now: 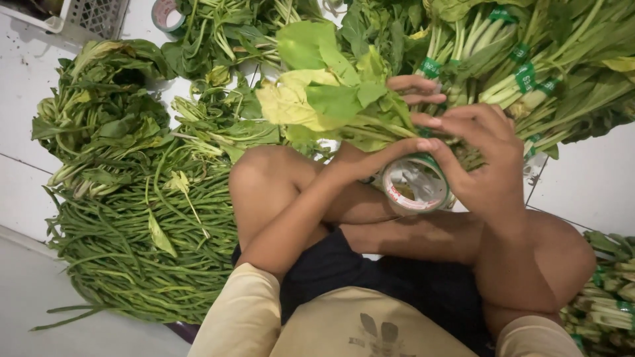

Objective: Bundling leafy green vegetables using green tape and scissors.

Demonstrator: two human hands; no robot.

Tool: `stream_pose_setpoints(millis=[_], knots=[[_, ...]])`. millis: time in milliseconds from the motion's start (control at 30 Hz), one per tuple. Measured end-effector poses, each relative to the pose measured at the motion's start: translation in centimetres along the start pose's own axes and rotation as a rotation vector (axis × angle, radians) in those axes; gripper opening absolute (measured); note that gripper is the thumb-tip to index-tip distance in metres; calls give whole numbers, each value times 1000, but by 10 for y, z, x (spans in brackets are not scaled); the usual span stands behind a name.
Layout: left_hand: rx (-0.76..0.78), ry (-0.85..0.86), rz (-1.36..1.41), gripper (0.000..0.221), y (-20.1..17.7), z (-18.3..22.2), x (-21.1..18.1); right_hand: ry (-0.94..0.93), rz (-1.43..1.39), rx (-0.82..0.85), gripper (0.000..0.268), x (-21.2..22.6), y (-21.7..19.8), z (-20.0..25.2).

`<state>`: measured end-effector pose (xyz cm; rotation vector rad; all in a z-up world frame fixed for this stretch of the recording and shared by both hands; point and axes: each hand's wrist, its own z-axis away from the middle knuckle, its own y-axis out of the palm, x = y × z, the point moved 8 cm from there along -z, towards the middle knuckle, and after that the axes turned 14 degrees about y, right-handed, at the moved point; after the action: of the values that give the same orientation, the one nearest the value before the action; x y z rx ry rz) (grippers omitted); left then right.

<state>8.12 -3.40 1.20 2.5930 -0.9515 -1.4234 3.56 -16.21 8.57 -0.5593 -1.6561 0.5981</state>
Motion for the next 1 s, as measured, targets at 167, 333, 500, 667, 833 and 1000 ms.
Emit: stream_pose_setpoints(millis=[167, 333, 500, 667, 833, 1000], knots=[[-6, 42, 3, 31, -3, -1, 6, -12, -26, -14, 17, 5, -2, -1], [-11, 6, 18, 22, -6, 0, 0, 9, -13, 51, 31, 9, -2, -2], [-10, 65, 107, 26, -7, 3, 8, -32, -82, 205, 41, 1, 6, -1], [-47, 50, 39, 18, -11, 4, 5, -8, -125, 258, 36, 2, 9, -3], [-58, 54, -110, 17, -13, 1, -2, 40, -119, 219, 33, -1, 12, -1], [-74, -66, -11, 60, -11, 7, 10, 209, -95, 290, 29, -19, 21, 6]])
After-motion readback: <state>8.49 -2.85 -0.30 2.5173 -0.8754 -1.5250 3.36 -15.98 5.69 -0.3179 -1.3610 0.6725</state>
